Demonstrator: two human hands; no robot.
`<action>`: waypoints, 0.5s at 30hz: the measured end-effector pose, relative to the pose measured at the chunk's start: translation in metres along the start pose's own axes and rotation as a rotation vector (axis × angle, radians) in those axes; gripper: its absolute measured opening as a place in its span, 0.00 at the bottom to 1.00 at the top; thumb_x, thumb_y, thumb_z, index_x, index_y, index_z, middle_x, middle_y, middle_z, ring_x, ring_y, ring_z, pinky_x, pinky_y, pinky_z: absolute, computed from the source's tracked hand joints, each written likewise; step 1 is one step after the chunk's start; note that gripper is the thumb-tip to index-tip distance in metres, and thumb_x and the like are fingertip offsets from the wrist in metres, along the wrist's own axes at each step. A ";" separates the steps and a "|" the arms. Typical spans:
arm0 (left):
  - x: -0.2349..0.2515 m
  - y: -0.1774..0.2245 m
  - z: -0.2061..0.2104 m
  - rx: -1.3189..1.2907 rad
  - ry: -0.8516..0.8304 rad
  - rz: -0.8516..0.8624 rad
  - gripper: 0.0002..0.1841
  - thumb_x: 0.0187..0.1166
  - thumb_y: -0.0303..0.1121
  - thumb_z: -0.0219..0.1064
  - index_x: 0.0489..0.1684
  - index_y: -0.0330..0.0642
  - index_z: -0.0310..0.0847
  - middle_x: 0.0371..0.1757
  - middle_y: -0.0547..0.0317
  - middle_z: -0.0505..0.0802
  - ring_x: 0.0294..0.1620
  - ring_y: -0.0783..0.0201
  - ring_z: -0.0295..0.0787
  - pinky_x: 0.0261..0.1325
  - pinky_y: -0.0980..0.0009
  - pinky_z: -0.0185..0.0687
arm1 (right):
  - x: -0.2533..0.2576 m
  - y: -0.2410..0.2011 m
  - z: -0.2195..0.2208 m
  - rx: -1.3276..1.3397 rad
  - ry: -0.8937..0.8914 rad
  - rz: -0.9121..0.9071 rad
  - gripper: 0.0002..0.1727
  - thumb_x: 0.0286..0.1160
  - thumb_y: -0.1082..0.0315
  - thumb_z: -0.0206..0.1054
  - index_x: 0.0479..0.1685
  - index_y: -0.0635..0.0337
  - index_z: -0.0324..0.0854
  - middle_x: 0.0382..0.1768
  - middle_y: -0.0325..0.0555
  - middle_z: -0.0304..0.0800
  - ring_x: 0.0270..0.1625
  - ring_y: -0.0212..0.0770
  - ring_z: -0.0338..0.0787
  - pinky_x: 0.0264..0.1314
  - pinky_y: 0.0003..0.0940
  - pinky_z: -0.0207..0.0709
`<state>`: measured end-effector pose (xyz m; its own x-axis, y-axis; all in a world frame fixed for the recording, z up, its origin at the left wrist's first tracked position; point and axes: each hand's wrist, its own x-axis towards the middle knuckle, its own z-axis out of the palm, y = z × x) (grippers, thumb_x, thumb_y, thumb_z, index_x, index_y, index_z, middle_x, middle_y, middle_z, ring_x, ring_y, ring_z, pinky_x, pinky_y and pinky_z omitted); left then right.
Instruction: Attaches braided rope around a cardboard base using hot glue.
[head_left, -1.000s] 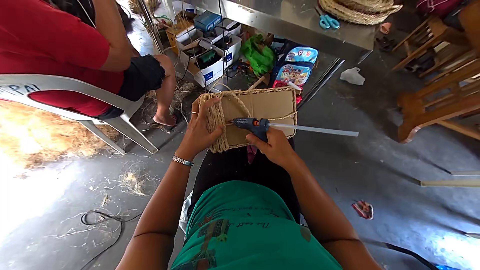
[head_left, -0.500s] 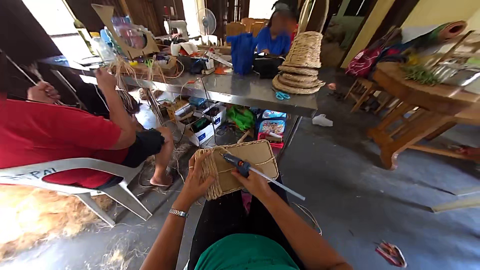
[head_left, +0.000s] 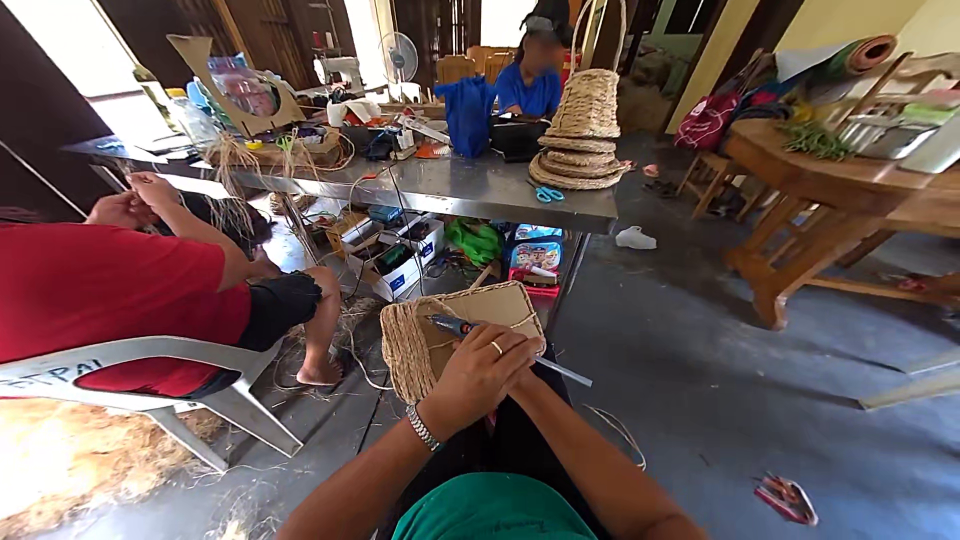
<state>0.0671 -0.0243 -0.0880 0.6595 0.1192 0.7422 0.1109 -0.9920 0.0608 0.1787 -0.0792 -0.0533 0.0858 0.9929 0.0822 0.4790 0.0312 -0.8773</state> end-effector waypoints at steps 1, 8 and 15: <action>0.002 -0.003 0.000 0.007 -0.004 0.011 0.14 0.88 0.34 0.61 0.63 0.49 0.89 0.54 0.57 0.95 0.63 0.58 0.88 0.72 0.61 0.79 | -0.009 -0.011 -0.007 -0.009 0.005 0.065 0.15 0.86 0.76 0.57 0.63 0.75 0.82 0.59 0.57 0.90 0.62 0.36 0.87 0.72 0.26 0.72; 0.001 -0.019 -0.004 0.031 -0.007 0.062 0.13 0.85 0.27 0.61 0.59 0.45 0.90 0.52 0.55 0.96 0.61 0.56 0.91 0.69 0.63 0.83 | 0.008 0.014 0.004 -0.081 -0.007 0.025 0.17 0.85 0.72 0.64 0.67 0.72 0.81 0.62 0.56 0.90 0.66 0.37 0.85 0.76 0.30 0.71; -0.010 -0.026 0.001 -0.014 0.024 0.035 0.13 0.87 0.26 0.60 0.61 0.43 0.89 0.58 0.54 0.95 0.67 0.57 0.89 0.74 0.62 0.80 | 0.042 0.098 0.039 -0.164 0.193 -0.335 0.22 0.78 0.65 0.69 0.64 0.74 0.83 0.58 0.62 0.91 0.66 0.46 0.88 0.76 0.40 0.75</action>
<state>0.0583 0.0007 -0.0978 0.6444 0.0837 0.7601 0.0776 -0.9960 0.0439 0.1948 -0.0302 -0.1542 0.0565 0.8908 0.4508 0.6399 0.3143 -0.7012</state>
